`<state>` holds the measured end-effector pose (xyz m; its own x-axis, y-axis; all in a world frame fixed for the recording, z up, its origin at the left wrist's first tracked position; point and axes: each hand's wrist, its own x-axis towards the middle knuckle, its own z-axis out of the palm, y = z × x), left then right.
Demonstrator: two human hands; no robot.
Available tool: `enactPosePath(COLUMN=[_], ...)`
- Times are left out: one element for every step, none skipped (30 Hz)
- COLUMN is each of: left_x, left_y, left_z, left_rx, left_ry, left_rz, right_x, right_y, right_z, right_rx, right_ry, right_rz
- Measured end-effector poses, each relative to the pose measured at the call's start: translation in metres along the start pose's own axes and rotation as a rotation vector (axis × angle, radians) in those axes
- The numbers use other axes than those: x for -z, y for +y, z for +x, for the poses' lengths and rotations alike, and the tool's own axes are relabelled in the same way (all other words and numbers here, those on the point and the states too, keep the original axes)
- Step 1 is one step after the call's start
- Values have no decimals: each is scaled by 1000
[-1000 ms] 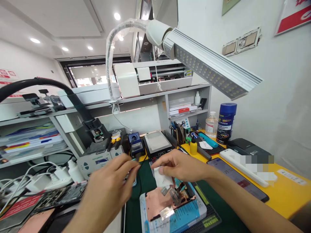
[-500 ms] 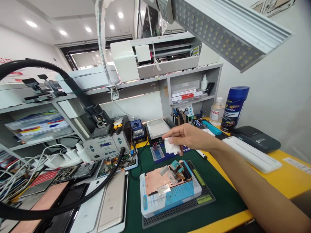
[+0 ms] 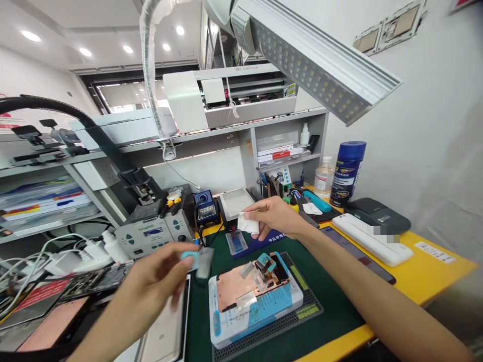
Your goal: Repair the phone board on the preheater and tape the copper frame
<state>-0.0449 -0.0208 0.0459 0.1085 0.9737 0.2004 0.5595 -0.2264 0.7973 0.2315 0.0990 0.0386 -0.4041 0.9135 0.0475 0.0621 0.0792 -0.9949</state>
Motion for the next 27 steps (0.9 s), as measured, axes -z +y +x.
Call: enactPosePath(left_x=[-13,-25,-35,-42,-48,-51,-53,-54,-54,-54,-54,-54,-54,-54,-54,-54,-54,-54,-53,-53,-54,-54,-55,-55,-56,-57,-58], left_y=[5,9,10,10,9,6,3,0,-3,-4,-5,-5,-4,-3,-1,0,2,3,3,3,3,2,1,1,0,0,1], left_z=[18,35,50,62,72,80,85,89,92,94,95,96,97,98,99,100,100,99,99,98,97,96,95,94,93,92,91], left_rx=[27,37,38,31,16,0,-13,-22,-25,-25,-23,-22,-22,-21,-22,-25,-30,-35,-40,-44,-49,-57,-67,-79,-91,-102,-109], left_ry=[-86,-146,-190,-239,-282,-313,-334,-346,-353,-357,-360,-363,-363,-358,-350,-344,-341,-339,-335,-329,-321,-308,-295,-283,-273,-264,-256], left_rz=[-39,-69,-78,-81,-89,-96,-103,-110,-111,-106,-98,-88,-79,-73,-72,-74,-76,-78,-79,-80,-78,-76,-74,-74,-75,-76,-77], right_x=[-1,-2,-3,-3,-4,-5,-6,-6,-6,-6,-6,-6,-5,-4,-3,-2,-1,-1,-1,-1,-2,-3,-3,-4,-4,-4,-4], right_y=[3,5,8,12,14,17,19,20,21,21,21,20,20,19,19,19,20,20,21,22,22,23,23,23,23,23,23], right_z=[2,4,6,8,10,12,13,13,13,13,13,13,12,12,12,12,12,13,13,13,13,13,13,12,11,10,8], right_rx=[-26,-51,-74,-94,-109,-120,-128,-132,-132,-130,-132,-137,-147,-152,-154,-152,-144,-128,-110,-93,-75,-54,-35,-25,-23,-25,-30], right_ry=[-10,-23,-34,-43,-52,-60,-68,-81,-97,-117,-135,-147,-158,-169,-177,-184,-191,-200,-204,-202,-196,-195,-199,-213,-235,-263,-291], right_rz=[37,71,103,133,162,189,211,228,239,243,244,247,253,259,266,268,261,243,217,189,162,137,114,89,60,25,-15])
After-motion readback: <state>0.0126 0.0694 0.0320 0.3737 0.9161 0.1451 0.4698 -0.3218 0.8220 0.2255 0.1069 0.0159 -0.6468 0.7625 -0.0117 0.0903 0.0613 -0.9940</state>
